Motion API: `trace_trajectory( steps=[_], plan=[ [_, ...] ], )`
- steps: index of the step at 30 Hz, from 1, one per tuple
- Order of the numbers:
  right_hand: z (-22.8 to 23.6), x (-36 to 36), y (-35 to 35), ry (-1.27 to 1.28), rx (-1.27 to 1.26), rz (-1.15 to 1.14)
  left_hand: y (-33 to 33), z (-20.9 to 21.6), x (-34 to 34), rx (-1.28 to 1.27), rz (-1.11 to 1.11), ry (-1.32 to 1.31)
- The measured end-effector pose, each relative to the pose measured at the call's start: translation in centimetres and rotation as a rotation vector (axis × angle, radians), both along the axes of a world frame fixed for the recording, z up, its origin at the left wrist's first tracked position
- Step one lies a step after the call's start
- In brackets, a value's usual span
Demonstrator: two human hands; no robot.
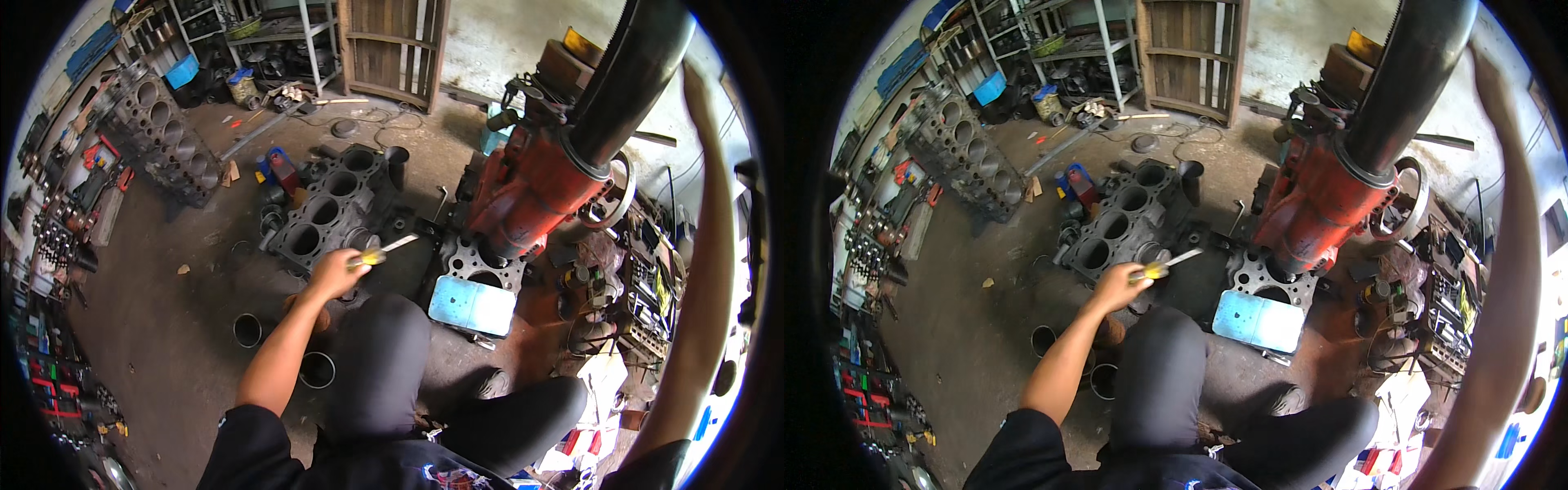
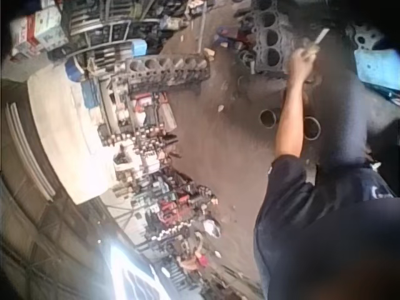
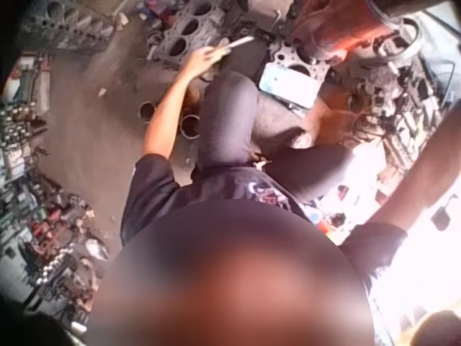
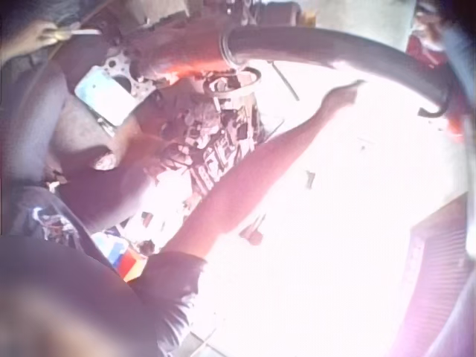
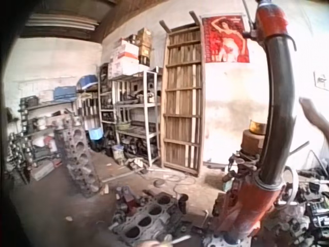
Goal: The person removes a cylinder liner from an engine block using a hydraulic press and a screwdriver, then measures the bore with a dial bore gauge. They later insert a new cylinder liner into the block and secure it with a ring.
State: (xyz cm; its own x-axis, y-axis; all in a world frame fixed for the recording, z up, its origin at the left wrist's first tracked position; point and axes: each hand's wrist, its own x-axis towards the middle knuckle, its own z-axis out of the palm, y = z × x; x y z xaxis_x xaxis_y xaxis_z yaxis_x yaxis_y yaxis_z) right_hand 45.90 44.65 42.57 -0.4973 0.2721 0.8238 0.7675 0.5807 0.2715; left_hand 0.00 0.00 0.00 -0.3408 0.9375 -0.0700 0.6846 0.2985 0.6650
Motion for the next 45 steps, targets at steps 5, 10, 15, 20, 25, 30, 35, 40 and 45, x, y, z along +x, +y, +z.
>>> trace_trajectory(
  steps=[5,10,15,20,25,30,35,40,45],
  plan=[
    [-11.3,-0.1,-5.4,0.231,-0.889,-0.376,-5.7,-2.4,-7.0,0.089,0.419,0.184],
    [-16.1,0.6,-11.4,0.592,-0.391,-0.021,-4.6,-3.6,-10.2,0.026,0.514,0.418],
    [-25.7,-0.4,-23.2,0.832,-0.71,-0.042,-2.5,-5.1,-12.0,-0.123,0.519,0.547],
    [-36.9,-5.9,-27.7,0.468,-0.744,-0.151,-2.2,-3.5,-11.6,-0.156,0.506,0.56],
    [-41.7,-8.4,-27.2,0.265,-0.86,-0.233,0.5,3.8,-7.0,0.208,0.457,0.571],
    [-43.9,-9.6,-26.1,0.241,-0.991,-0.289,5.6,14.5,2.3,0.75,0.144,0.365],
    [-45.3,-10.4,-25.3,0.243,-0.908,-0.265,8.5,17.0,12.0,0.849,-0.003,0.165],
    [-46.3,-9.6,-25.7,0.226,-0.857,-0.191,8.8,14.3,15.2,0.654,-0.139,-0.032],
    [-45.7,-7.3,-27.5,0.209,-0.9,-0.157,9.2,13.8,14.7,0.651,-0.14,-0.099]
  ],
)
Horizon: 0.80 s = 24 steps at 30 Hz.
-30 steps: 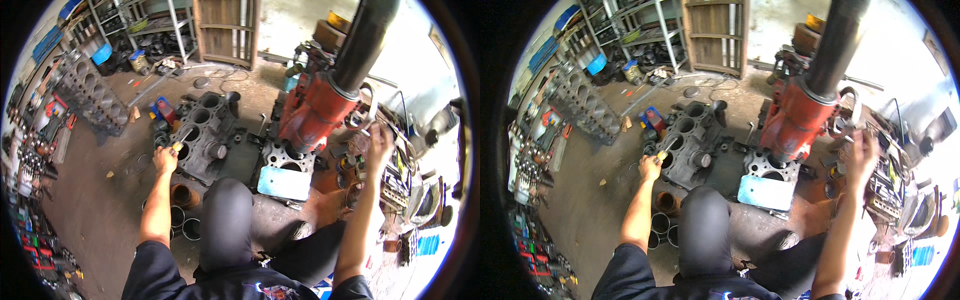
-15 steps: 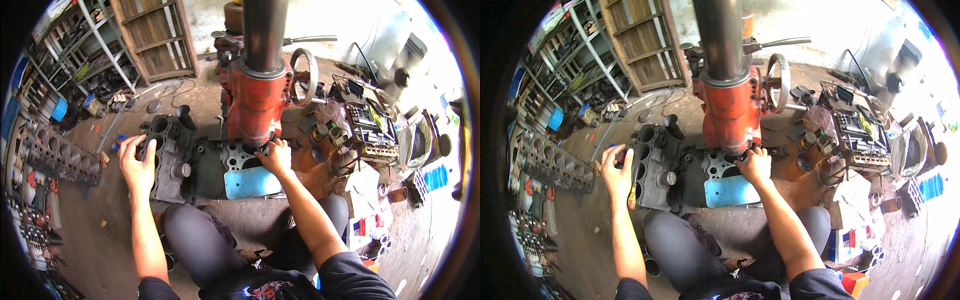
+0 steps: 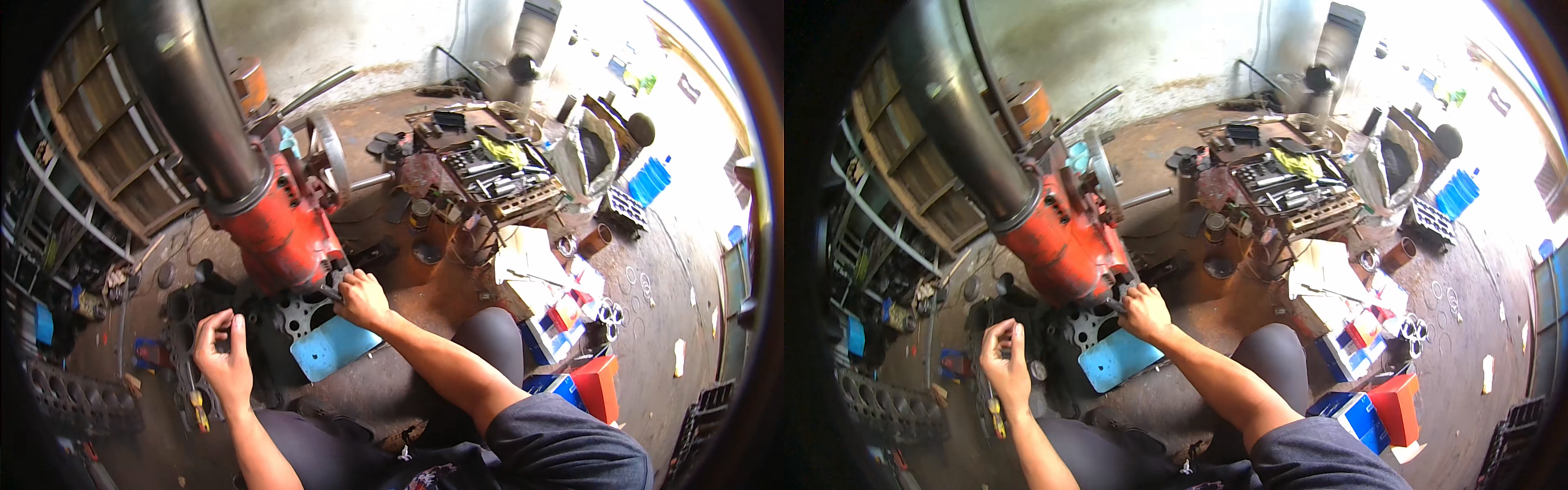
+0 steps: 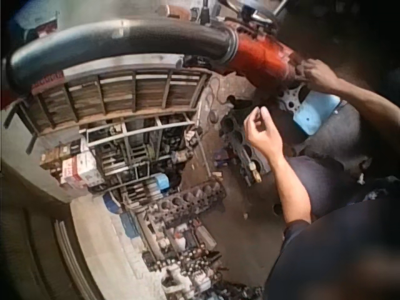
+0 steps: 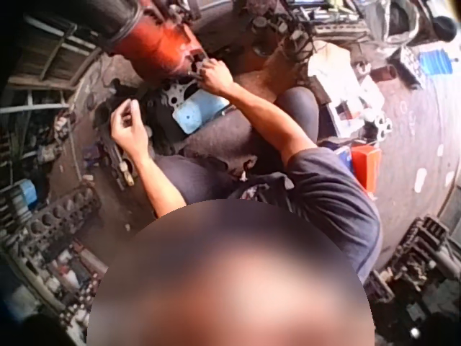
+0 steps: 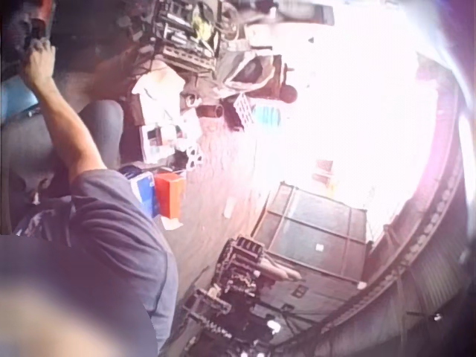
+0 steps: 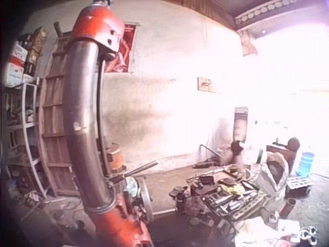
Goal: The person removes a cylinder liner from an engine block using a hydraulic press and a screwdriver, then measures the bore with a dial bore gauge. They later insert a new cylinder liner into the block and secure it with a ring.
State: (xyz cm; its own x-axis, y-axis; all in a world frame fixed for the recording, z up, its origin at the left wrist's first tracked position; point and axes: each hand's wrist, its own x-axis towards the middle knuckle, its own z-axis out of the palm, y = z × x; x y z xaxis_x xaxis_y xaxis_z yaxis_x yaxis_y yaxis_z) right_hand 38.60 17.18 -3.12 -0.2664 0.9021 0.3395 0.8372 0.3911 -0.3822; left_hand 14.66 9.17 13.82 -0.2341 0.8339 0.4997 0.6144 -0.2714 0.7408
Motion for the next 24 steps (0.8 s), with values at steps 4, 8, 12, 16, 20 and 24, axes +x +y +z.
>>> trace_trajectory(
  steps=[4,8,12,16,20,24],
  plan=[
    [2.7,2.1,-1.0,0.095,-0.016,-0.04,-0.2,0.0,0.4,-0.03,-0.037,-0.009],
    [8.1,4.6,-2.5,0.38,0.032,-0.155,-1.6,0.2,-0.5,-0.01,-0.067,-0.096],
    [14.2,10.3,-4.2,0.71,-0.056,-0.17,-5.8,-0.1,-2.5,-0.084,-0.001,0.007],
    [18.2,20.1,-2.7,0.531,0.061,-0.23,-12.0,-0.8,-3.0,-0.314,0.169,0.276],
    [18.3,30.5,2.0,0.423,0.003,-0.439,-16.0,-1.8,-1.4,-0.3,0.182,0.471],
    [15.5,37.1,7.2,0.194,0.111,-0.604,-16.9,-1.6,-1.1,-0.32,0.236,0.551]
  ],
)
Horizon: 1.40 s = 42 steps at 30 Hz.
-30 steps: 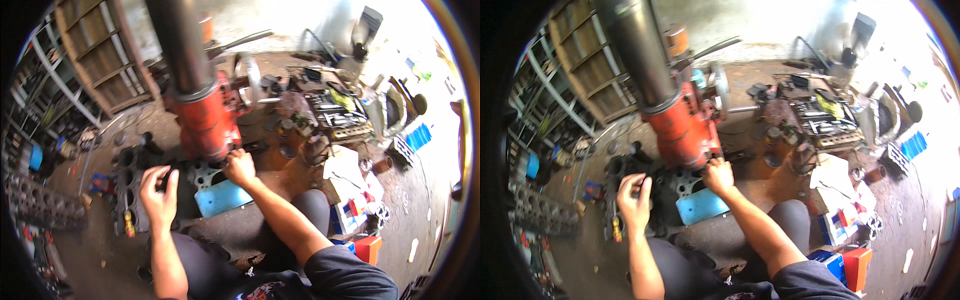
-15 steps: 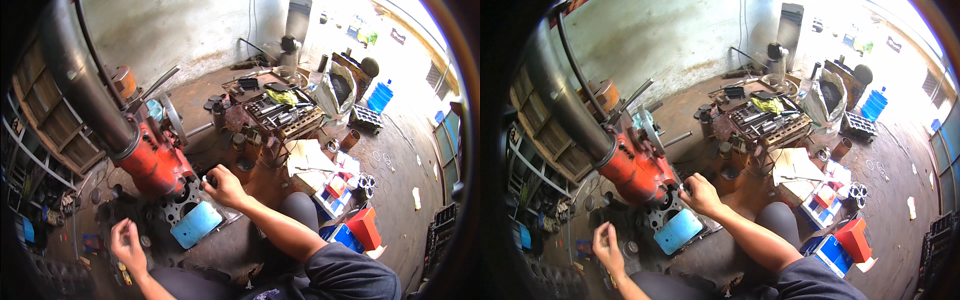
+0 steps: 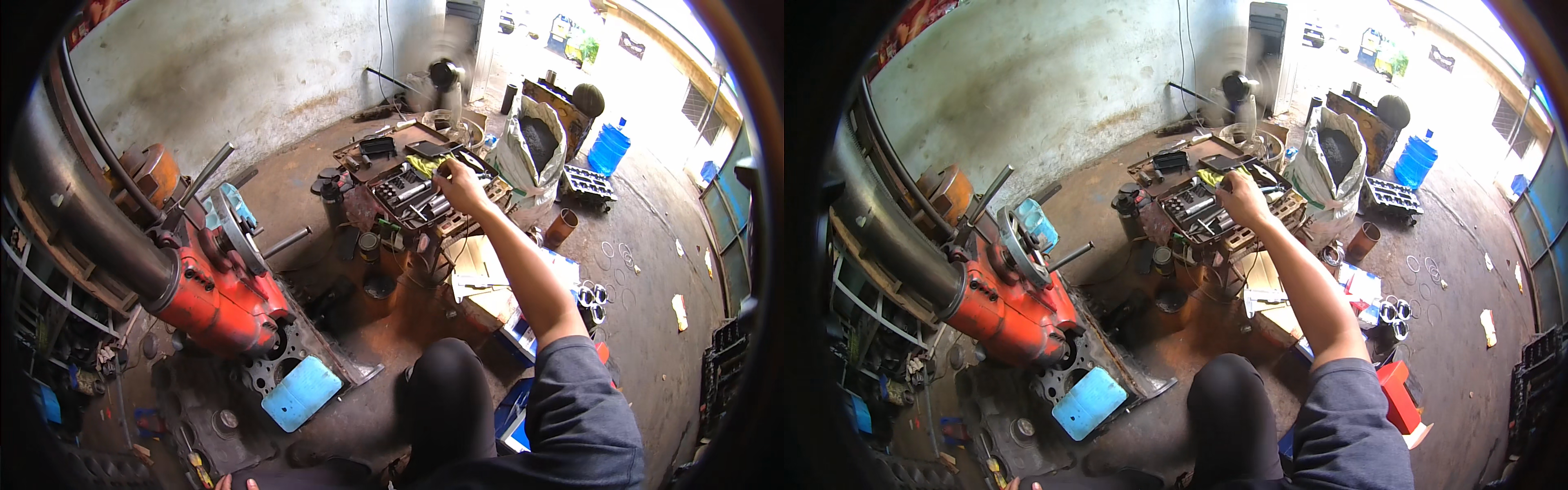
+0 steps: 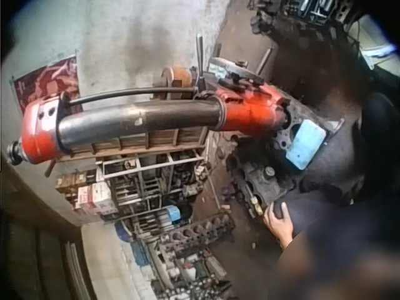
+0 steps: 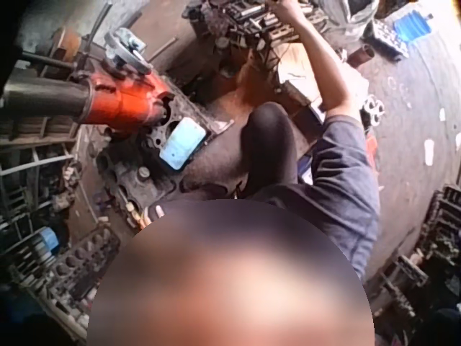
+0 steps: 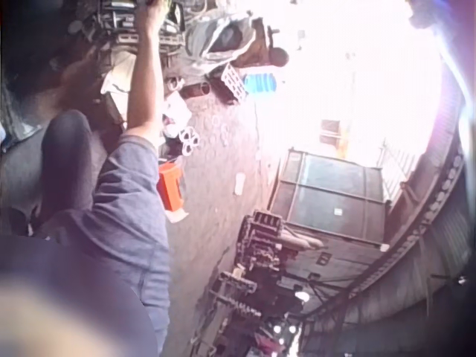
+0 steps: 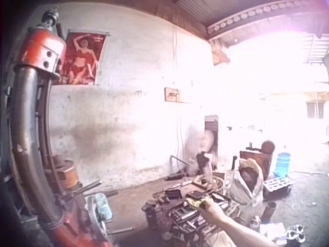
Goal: The person removes a cylinder liner from an engine block using a hydraulic press and a screwdriver, then measures the bore with a dial bore gauge. They later insert a new cylinder liner into the block and secure it with a ring.
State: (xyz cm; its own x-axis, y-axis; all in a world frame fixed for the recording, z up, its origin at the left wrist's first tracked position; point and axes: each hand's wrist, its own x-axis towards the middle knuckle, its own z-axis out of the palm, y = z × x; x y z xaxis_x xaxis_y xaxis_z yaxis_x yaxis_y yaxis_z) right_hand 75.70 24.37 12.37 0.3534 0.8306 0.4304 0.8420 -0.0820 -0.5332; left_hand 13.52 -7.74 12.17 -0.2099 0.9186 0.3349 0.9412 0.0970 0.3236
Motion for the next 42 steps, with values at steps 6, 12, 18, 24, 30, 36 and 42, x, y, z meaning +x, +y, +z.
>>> trace_trajectory(
  steps=[6,12,18,24,30,36,42],
  plan=[
    [-5.1,2.9,3.1,-0.276,-0.099,-0.032,-0.5,0.1,-0.3,-0.028,0.076,0.0],
    [-6.5,2.2,3.9,-0.474,-0.385,0.04,0.4,-0.1,0.4,-0.068,0.122,-0.003],
    [-4.0,0.0,8.8,-0.306,-0.173,-0.006,2.7,-0.2,0.9,-0.119,0.11,0.046],
    [-5.4,-5.0,18.1,-0.157,-0.158,0.032,4.4,-0.3,1.8,-0.162,0.101,0.081],
    [-8.2,-8.1,26.0,-0.138,-0.24,-0.028,5.4,-0.1,2.5,-0.187,0.114,0.12],
    [-9.5,-7.9,28.6,-0.135,-0.399,-0.118,5.8,0.2,2.8,-0.217,0.154,0.147],
    [-5.1,-7.7,22.2,-0.23,-0.158,0.045,5.3,0.8,2.6,-0.191,0.13,0.143]
  ],
)
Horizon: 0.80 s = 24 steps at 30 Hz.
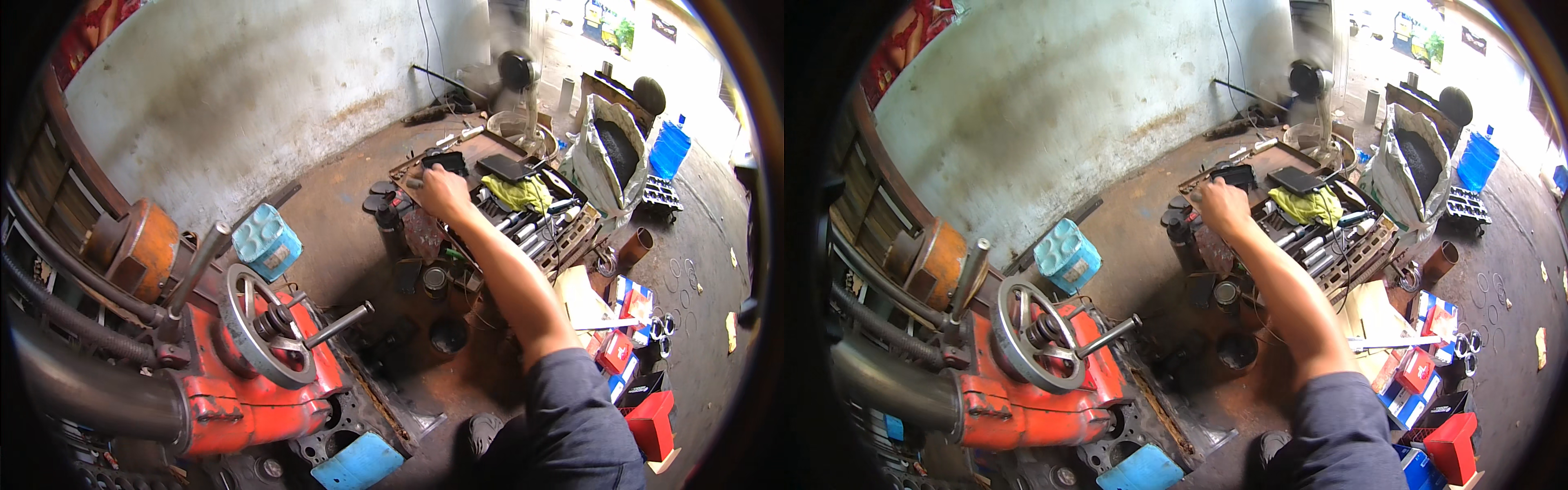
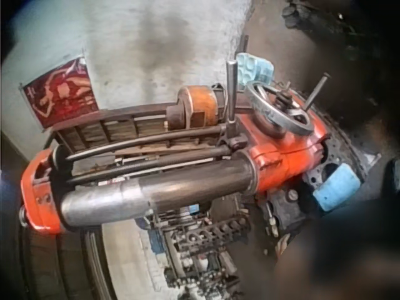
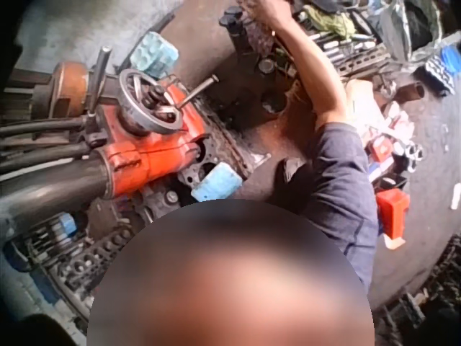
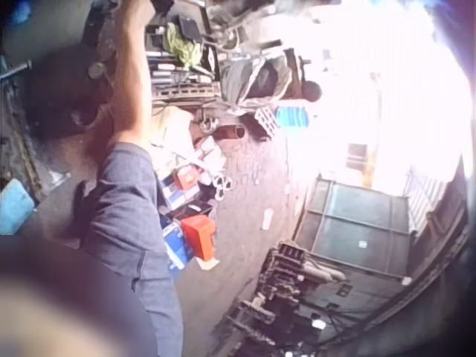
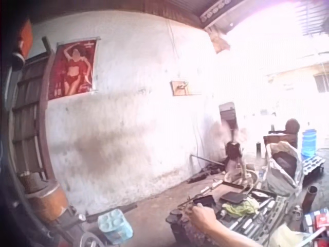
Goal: The person removes a cylinder liner from an engine block using a hydraulic press and a screwdriver, then measures the bore with a dial bore gauge. They later insert a new cylinder liner into the block and secure it with a ring.
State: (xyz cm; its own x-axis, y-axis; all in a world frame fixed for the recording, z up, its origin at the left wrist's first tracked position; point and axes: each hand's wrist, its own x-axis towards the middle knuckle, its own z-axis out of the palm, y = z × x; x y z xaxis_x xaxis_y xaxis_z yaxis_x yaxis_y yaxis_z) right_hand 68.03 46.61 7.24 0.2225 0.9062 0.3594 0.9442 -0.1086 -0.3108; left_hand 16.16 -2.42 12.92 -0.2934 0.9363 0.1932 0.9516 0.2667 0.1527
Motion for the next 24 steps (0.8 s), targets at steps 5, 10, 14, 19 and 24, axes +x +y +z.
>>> trace_trajectory(
  steps=[5,10,14,19,24],
  plan=[
    [5.8,-2.9,-17.8,-0.049,0.126,0.523,1.9,0.2,2.5,-0.054,0.027,-0.262],
    [8.4,-9.2,-33.3,0.097,-0.162,1.196,4.6,-2.9,11.9,-0.364,-0.42,-1.244],
    [8.3,-11.7,-38.9,0.127,-0.16,1.356,3.9,-3.4,17.2,-0.503,-0.714,-1.43],
    [6.4,-8.1,-37.9,0.369,-0.26,1.131,0.4,-3.4,17.4,-0.69,-0.465,-1.681],
    [3.4,1.0,-27.1,0.35,-0.122,0.035,-3.6,-6.4,16.2,-0.658,-0.264,-1.572]
  ],
)
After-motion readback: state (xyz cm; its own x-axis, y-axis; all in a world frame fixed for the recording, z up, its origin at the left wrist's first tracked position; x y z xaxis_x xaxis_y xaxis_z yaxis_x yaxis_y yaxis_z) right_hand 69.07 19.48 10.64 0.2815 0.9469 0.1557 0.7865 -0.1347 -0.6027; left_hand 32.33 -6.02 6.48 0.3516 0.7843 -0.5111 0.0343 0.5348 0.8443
